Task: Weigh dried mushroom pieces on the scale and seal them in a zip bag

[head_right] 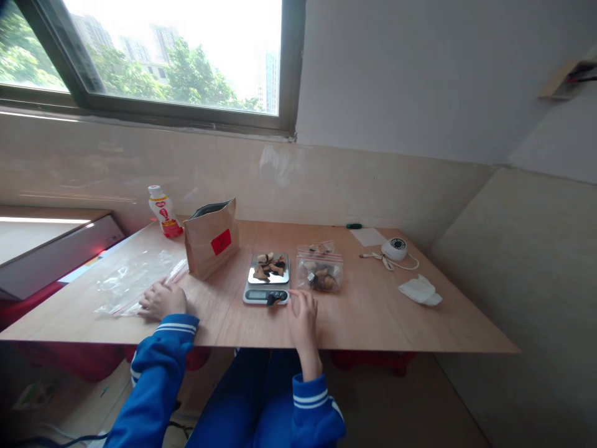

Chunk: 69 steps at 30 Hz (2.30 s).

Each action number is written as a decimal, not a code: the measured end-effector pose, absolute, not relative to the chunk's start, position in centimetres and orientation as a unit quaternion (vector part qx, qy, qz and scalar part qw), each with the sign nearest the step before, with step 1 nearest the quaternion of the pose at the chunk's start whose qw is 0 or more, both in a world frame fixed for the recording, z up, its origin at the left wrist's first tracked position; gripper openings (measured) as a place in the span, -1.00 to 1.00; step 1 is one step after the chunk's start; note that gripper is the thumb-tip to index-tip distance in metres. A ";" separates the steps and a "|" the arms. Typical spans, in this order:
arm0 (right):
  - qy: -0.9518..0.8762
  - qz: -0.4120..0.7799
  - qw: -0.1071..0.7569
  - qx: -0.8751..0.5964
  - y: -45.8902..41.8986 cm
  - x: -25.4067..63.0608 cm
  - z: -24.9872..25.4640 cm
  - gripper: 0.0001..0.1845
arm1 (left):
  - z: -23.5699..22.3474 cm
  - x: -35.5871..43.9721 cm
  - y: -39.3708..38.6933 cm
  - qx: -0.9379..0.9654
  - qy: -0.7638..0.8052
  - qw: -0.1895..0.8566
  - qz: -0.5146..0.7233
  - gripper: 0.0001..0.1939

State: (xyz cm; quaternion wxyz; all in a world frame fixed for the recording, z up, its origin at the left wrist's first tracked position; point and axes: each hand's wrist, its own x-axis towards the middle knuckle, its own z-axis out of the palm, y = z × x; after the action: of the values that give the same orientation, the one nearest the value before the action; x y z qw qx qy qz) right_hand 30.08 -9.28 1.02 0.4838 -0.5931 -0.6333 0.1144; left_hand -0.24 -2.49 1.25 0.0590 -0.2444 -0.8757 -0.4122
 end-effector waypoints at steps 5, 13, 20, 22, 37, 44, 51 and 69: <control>-0.702 0.074 0.362 -0.608 -8.8 26.7 1.0 -0.76 | 1.0 -0.7 -2.4 -0.230 -0.833 0.084 -0.496 -0.67; -0.723 0.072 0.345 -0.594 -10.4 27.3 0.7 -0.90 | 1.9 -0.2 -2.9 -0.243 -0.763 0.153 -0.579 -0.54; -0.669 0.112 0.473 -0.562 -7.2 29.3 5.4 -0.84 | 2.7 0.5 -3.8 -0.351 -0.680 0.210 -0.608 -0.54; -0.658 0.094 0.491 -0.563 -5.9 30.2 6.7 -0.80 | 2.4 0.5 -3.8 -0.377 -0.659 0.226 -0.611 -0.56; -0.702 0.044 0.404 -0.585 -1.4 27.6 4.1 -0.83 | 2.6 0.9 -4.1 -0.410 -0.652 0.186 -0.610 -0.53; -0.662 0.170 0.521 -0.511 -7.8 25.5 5.8 -0.77 | 2.3 1.6 -4.7 -0.437 -0.620 0.214 -0.616 -0.60; -0.705 0.301 0.499 -0.405 -10.5 19.9 7.9 -0.71 | 2.7 8.3 -8.6 -0.601 -0.500 0.102 -0.615 -0.61; -0.753 0.279 0.432 -0.410 -5.3 25.1 14.6 -0.78 | 7.7 10.5 -3.8 -0.656 -0.387 0.056 -0.646 -0.91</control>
State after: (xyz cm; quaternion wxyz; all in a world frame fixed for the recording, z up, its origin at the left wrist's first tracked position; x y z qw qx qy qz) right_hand 25.15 -5.28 14.62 0.4324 -0.4103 -0.7529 0.2790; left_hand 10.55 -3.82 7.71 0.0562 -0.6558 -0.3867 -0.6459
